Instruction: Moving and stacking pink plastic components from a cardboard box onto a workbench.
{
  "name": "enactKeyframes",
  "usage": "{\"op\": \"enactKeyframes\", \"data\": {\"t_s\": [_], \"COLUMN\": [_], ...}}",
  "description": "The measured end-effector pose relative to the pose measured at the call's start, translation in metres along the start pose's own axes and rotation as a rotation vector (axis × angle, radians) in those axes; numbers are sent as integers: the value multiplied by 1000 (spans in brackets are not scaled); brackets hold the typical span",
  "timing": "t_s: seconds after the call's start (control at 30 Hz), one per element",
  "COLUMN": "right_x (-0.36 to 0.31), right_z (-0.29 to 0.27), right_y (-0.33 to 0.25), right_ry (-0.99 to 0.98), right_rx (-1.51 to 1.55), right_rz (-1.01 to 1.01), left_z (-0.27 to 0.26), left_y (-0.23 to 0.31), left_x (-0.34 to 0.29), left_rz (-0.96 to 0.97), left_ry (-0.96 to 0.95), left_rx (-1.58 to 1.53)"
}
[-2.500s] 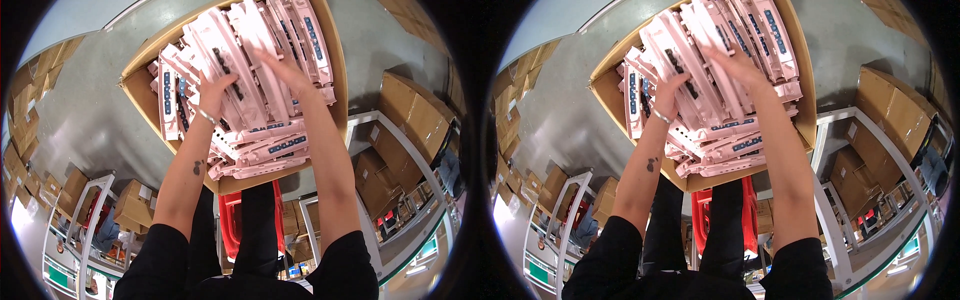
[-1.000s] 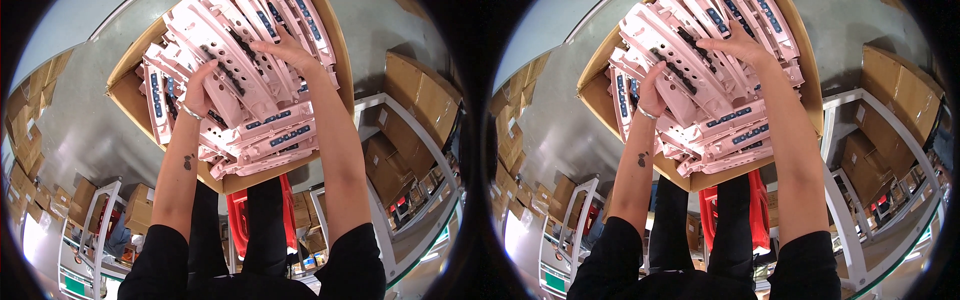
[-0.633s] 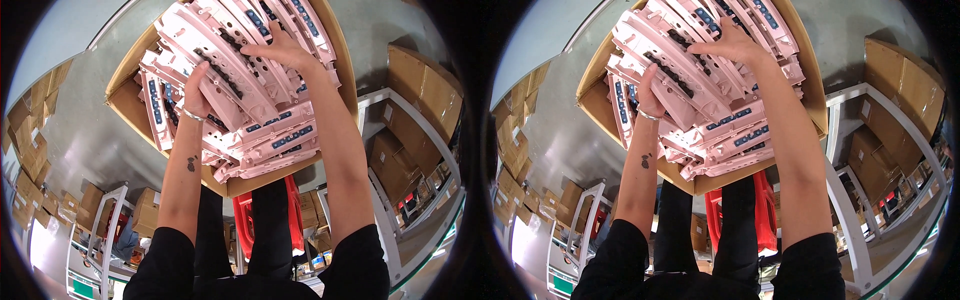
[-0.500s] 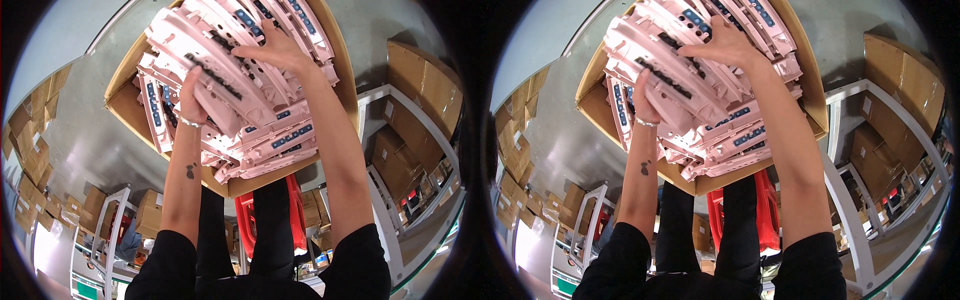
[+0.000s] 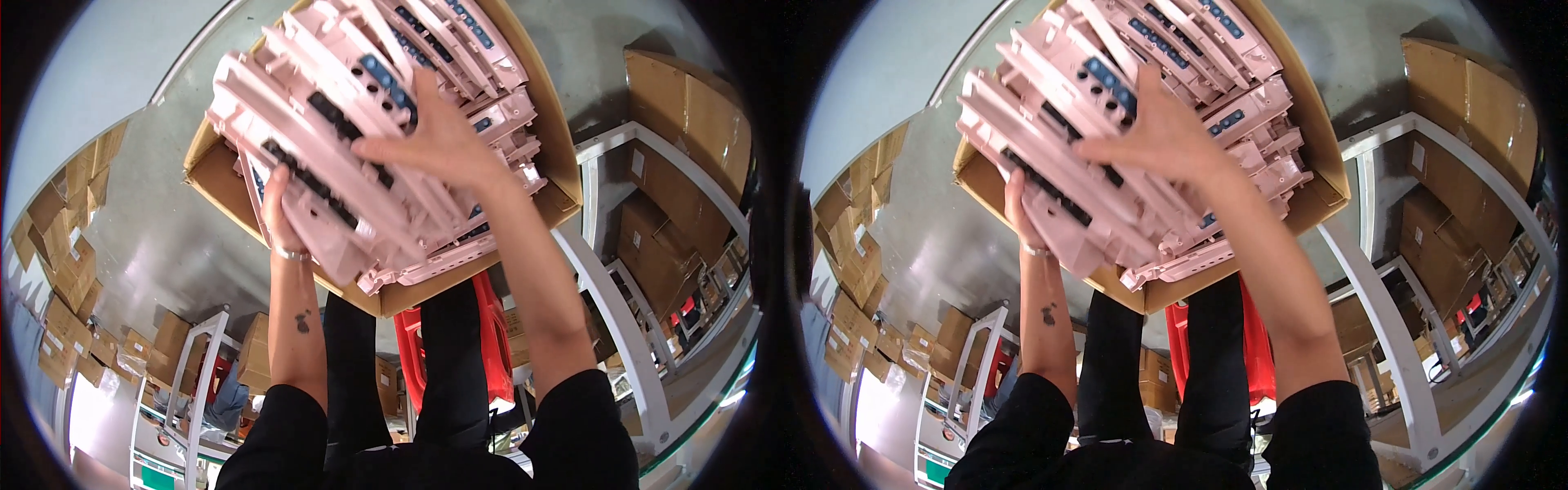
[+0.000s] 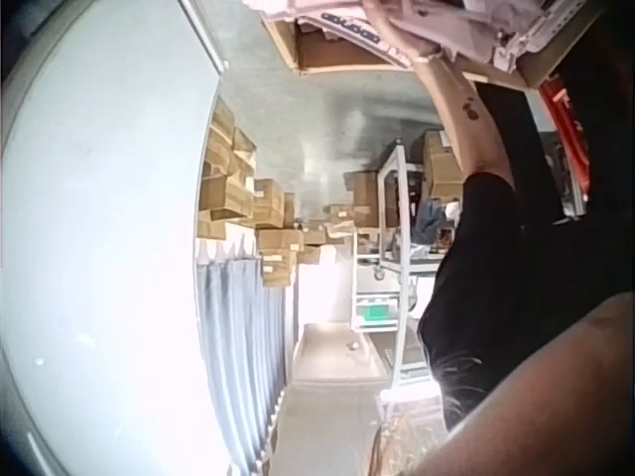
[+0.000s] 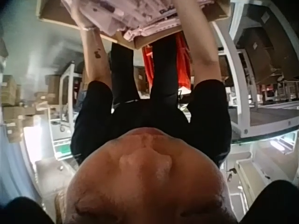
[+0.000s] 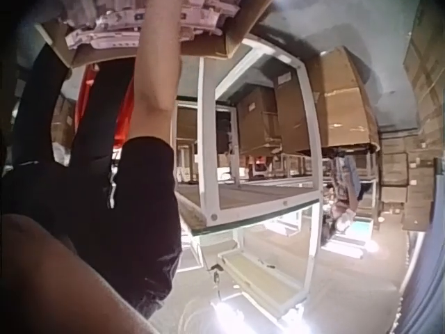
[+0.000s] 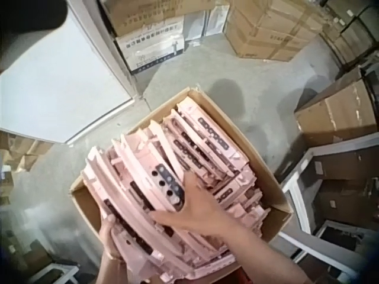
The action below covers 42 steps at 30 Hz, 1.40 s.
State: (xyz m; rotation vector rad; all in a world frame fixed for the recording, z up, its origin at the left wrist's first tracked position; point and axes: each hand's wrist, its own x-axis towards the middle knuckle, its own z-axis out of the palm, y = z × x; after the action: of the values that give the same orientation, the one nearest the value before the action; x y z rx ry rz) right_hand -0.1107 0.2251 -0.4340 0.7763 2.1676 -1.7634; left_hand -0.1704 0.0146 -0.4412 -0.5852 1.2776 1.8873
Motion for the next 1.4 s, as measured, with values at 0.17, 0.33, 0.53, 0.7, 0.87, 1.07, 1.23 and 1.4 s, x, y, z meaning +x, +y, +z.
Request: {"op": "enactKeyframes", "data": {"t_s": [0.17, 0.33, 0.53, 0.7, 0.87, 1.07, 1.23, 1.4], "right_x": [-90, -190, -339, -474, -549, -641, -692, -789], "right_z": [3, -24, -73, -107, -101, -141, -231, -355], "right_y": [-53, -142, -193, -210, -251, -253, -157, -67], "right_ry": [94, -78, 80, 533, 878, 1265, 1516, 1534], "right_rx": [63, 153, 187, 246, 516, 546, 569, 569], "right_rz": [56, 209, 22, -185, -105, 122, 41, 128], "left_z": [9, 42, 122, 204, 276, 386, 497, 611], "left_y": [33, 83, 96, 96, 125, 74, -44, -201], "left_x": [-98, -222, -359, -438, -469, -503, -530, -564], "left_rz": [-32, 7, 161, 11, -279, -625, -776, -772], "left_ry": [106, 152, 19, -607, -819, -1183, -1495, -1590], "left_rx": [104, 268, 357, 355, 470, 655, 717, 740]}}
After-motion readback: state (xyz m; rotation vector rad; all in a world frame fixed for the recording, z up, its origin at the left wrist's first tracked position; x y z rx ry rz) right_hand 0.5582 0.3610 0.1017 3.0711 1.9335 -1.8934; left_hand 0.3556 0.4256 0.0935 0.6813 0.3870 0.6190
